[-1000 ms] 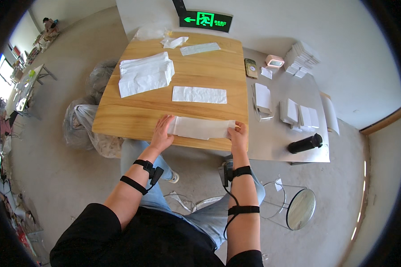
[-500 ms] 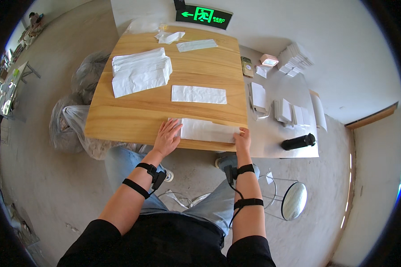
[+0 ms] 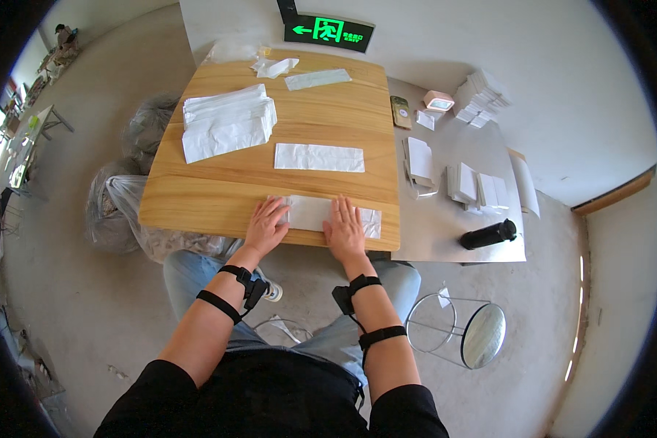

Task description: Folding and stacking white filter sheets at a workstation in a workshop environment.

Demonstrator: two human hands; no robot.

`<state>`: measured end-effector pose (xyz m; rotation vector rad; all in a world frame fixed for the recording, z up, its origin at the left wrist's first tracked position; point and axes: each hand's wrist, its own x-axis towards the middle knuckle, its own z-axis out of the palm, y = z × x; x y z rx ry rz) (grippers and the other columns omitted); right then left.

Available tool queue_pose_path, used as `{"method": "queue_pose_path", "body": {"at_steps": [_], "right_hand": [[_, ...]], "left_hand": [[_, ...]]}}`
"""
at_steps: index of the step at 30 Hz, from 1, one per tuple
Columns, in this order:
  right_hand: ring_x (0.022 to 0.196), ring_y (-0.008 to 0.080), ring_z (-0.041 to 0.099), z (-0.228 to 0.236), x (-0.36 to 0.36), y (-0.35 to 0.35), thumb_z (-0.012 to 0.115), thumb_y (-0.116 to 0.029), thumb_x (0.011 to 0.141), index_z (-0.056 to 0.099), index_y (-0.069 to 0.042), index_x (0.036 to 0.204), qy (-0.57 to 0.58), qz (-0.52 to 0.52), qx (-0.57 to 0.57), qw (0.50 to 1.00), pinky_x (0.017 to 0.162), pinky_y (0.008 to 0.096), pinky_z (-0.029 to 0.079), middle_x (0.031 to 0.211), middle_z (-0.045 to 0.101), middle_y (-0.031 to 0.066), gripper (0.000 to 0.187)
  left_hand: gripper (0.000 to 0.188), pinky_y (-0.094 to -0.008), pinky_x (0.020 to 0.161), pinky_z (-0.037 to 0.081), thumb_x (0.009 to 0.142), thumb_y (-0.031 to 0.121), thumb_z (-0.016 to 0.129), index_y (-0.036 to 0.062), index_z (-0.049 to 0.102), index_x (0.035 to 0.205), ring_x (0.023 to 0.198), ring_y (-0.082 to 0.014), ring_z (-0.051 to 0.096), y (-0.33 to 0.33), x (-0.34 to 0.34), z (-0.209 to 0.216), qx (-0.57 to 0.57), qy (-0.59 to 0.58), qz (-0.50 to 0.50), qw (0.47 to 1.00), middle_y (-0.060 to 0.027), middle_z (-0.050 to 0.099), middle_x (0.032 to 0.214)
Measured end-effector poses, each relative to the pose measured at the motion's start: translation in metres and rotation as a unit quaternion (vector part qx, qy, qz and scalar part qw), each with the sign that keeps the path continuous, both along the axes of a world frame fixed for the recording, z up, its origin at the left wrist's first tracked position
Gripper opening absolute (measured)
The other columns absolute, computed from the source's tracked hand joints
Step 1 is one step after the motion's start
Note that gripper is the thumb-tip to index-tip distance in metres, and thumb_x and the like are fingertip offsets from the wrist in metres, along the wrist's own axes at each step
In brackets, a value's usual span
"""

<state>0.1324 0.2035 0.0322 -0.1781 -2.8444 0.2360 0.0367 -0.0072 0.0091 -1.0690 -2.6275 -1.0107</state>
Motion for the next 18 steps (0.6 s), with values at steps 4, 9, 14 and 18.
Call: {"method": "queue_pose_path", "body": {"at_steps": [4, 9, 14, 18], "right_hand": [[0.139, 0.0283, 0.028, -0.007, -0.002, -0.009, 0.048, -0.034, 0.093, 0.037, -0.001, 0.140, -0.030, -0.002, -0.024, 0.999, 0.114, 0.0451, 0.021, 0.147, 0.034, 0.0160, 0.058], [0.139, 0.0256, 0.028, -0.006, -0.001, -0.010, 0.044, -0.038, 0.094, 0.036, -0.003, 0.141, -0.048, -0.004, 0.005, 0.999, 0.114, 0.0444, 0.019, 0.148, 0.033, 0.0133, 0.060], [0.139, 0.0248, 0.028, -0.011, -0.001, -0.007, 0.043, -0.040, 0.094, 0.035, -0.003, 0.141, -0.042, -0.010, -0.004, 0.999, 0.115, 0.0439, 0.018, 0.148, 0.034, 0.0124, 0.060], [0.139, 0.0243, 0.029, -0.010, 0.001, -0.007, 0.043, -0.040, 0.094, 0.035, -0.002, 0.141, -0.044, -0.015, -0.007, 0.999, 0.115, 0.0436, 0.017, 0.148, 0.034, 0.0121, 0.061]], "left_hand": [[0.041, -0.0482, 0.109, 0.028, 0.077, 0.022, 0.069, 0.0110, 0.059, 0.116, 0.131, -0.0296, 0.039, 0.003, -0.004, -0.006, 0.007, -0.031, 0.000, 1.000, -0.0098, 0.052, 0.132], [0.021, -0.0450, 0.098, 0.038, 0.072, 0.012, 0.073, 0.0082, 0.062, 0.089, 0.115, -0.0330, 0.051, 0.006, -0.009, -0.014, 0.115, -0.022, 0.013, 0.993, -0.0115, 0.059, 0.112], [0.014, -0.0440, 0.090, 0.042, 0.070, 0.007, 0.073, 0.0069, 0.060, 0.076, 0.103, -0.0332, 0.055, 0.015, -0.009, -0.017, 0.107, 0.009, 0.047, 0.993, -0.0108, 0.059, 0.097], [0.012, -0.0445, 0.087, 0.042, 0.071, 0.004, 0.070, 0.0062, 0.060, 0.076, 0.097, -0.0328, 0.055, 0.018, -0.009, -0.013, 0.059, 0.022, 0.056, 0.996, -0.0109, 0.058, 0.094]]}}
